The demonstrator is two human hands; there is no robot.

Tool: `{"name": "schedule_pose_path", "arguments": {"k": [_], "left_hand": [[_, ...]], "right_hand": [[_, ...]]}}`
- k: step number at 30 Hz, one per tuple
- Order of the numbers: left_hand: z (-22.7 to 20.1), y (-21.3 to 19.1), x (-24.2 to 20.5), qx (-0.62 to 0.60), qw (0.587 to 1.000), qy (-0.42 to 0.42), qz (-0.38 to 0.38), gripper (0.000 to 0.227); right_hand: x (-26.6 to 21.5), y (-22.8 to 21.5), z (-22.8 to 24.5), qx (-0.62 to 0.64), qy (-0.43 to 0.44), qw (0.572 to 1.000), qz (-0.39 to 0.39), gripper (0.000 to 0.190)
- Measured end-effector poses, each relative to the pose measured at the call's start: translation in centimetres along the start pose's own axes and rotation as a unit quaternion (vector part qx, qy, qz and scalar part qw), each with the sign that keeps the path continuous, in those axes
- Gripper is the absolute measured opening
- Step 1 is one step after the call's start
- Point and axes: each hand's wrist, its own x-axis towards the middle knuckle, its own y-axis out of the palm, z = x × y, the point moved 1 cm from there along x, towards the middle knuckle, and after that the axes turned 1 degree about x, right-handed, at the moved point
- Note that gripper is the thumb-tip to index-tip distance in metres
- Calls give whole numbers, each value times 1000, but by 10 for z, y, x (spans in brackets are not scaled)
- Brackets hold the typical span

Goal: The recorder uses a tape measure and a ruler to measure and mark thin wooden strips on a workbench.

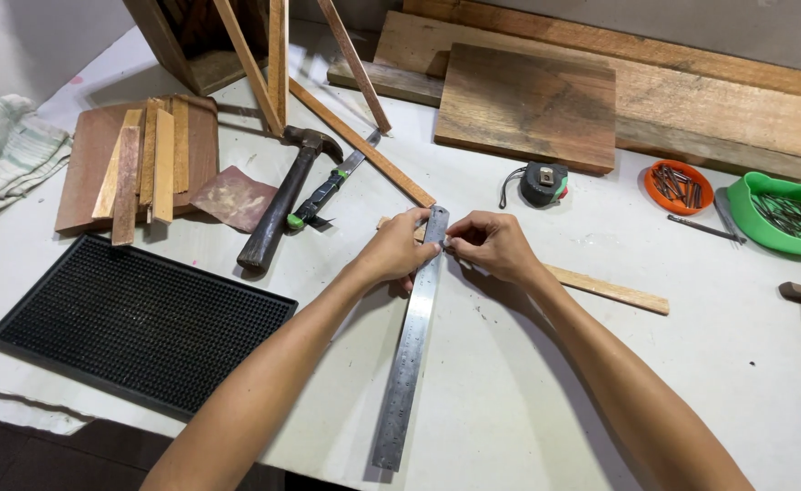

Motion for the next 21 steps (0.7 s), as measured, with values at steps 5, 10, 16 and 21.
{"name": "schedule_pose_path", "arguments": {"k": [5,10,16,21], "left_hand": [[-2,-1,-1,1,1000,-7,8,71],[-1,-2,-2,-7,1000,1,8,72],[1,-4,0,-16,1000,12,11,71],[-3,-5,0,-6,1000,-3,18,71]], "right_hand": [[-2,-1,10,-80,-75,994,-6,12],[-5,-2,3,-61,-41,997,-8,10],[-4,-2,1,-31,-45,998,-1,11],[-5,-1,7,-58,-46,997,-3,10]]}}
